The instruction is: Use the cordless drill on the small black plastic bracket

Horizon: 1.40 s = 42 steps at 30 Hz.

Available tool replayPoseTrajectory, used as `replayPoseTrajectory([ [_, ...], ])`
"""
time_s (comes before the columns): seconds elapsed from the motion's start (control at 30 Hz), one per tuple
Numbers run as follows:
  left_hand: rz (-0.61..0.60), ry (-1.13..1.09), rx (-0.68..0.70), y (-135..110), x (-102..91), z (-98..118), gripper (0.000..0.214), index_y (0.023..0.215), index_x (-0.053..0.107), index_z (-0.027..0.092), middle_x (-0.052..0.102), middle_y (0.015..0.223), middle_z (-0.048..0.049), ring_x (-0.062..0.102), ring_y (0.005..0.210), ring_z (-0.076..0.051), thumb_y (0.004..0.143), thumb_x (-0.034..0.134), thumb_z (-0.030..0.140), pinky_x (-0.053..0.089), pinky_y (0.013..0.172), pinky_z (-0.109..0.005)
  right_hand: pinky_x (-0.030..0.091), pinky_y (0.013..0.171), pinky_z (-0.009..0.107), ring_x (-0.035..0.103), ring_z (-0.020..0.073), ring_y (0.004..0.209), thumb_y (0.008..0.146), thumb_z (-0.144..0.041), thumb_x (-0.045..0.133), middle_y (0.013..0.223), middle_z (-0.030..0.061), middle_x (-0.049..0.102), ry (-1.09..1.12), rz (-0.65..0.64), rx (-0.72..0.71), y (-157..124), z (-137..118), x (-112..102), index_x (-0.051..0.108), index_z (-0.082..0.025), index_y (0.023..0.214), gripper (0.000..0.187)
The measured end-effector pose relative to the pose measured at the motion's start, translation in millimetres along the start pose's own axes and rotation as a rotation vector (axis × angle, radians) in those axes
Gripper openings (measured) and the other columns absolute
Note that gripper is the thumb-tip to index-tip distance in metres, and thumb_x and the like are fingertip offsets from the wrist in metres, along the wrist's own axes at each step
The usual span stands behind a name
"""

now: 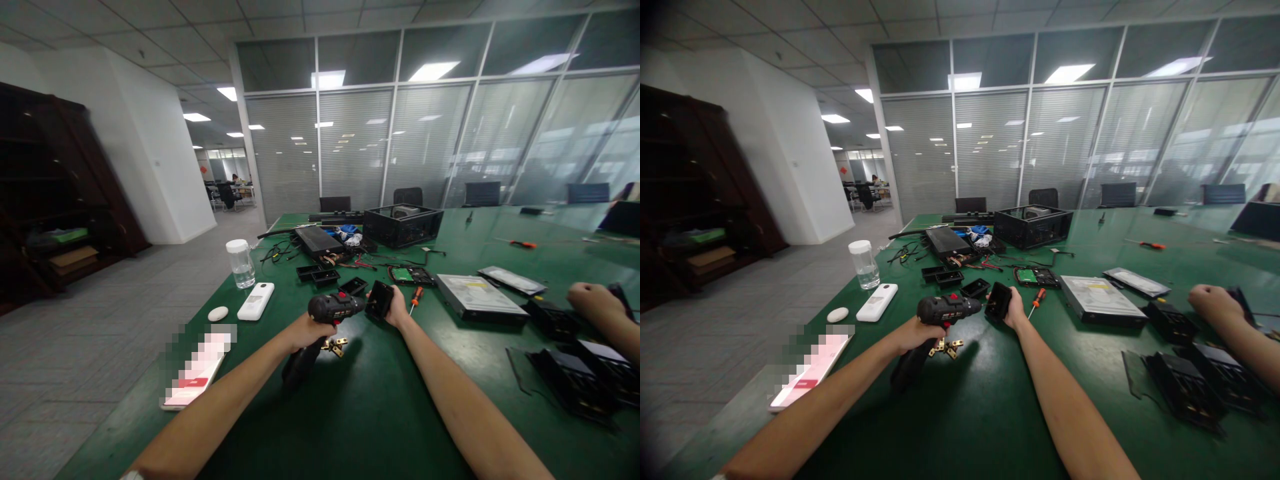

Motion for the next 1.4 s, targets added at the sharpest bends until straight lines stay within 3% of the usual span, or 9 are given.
replayPoseTrajectory([
  [0.3, -0.013, 0.012, 0.007, 0.7, 0.4, -1.2, 0.014, 0.072, 0.055, 0.012, 0.052, 0.057, 0.0011, 0.045, 0.052, -0.01, 0.062, 0.05, 0.022, 0.033, 0.049, -0.022, 0.044, 0.064, 0.039, 0.061, 0.0223, 0.07, 0.072, -0.033, 0.025, 0.078, 0.0155, 0.065, 0.047, -0.128, 0.061, -1.9, -4.0, -4.0, 0.062, -0.021, 0.072, 0.039],
  [0.53, 0.006, 0.031, -0.006, 0.0, -0.1, -0.6, 0.016, 0.072, 0.056, 0.012, 0.052, 0.059, 0.0004, 0.045, 0.054, -0.011, 0.061, 0.052, 0.022, 0.033, 0.05, -0.023, 0.047, 0.059, 0.039, 0.061, 0.0245, 0.066, 0.069, -0.039, 0.034, 0.069, 0.0127, 0.065, 0.013, -0.004, 0.001, 1.8, -0.2, -4.2, 0.06, -0.015, 0.076, 0.036],
  [0.83, 0.009, 0.02, 0.003, -0.9, 0.0, 1.5, 0.014, 0.07, 0.055, 0.012, 0.052, 0.057, 0.0008, 0.045, 0.053, -0.01, 0.061, 0.052, 0.023, 0.033, 0.051, -0.023, 0.044, 0.063, 0.04, 0.061, 0.023, 0.069, 0.07, -0.034, 0.027, 0.077, 0.0149, 0.065, 0.048, -0.099, 0.066, -1.0, -4.3, -5.4, 0.061, -0.025, 0.071, 0.035],
  [1.4, 0.002, 0.026, -0.006, -0.5, 0.8, 0.3, 0.014, 0.07, 0.055, 0.013, 0.051, 0.056, 0.0013, 0.045, 0.052, -0.01, 0.061, 0.053, 0.023, 0.033, 0.05, -0.022, 0.045, 0.063, 0.041, 0.061, 0.0248, 0.073, 0.068, -0.036, 0.031, 0.079, 0.0145, 0.065, 0.036, -0.104, 0.033, 2.9, -1.6, -8.7, 0.063, -0.024, 0.072, 0.034],
])
Point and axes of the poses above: each hand's wrist, its own y-axis towards the middle knuckle, its own x-axis out of the palm, z = x × y, the point moved 2 cm from there along y, towards the middle knuckle
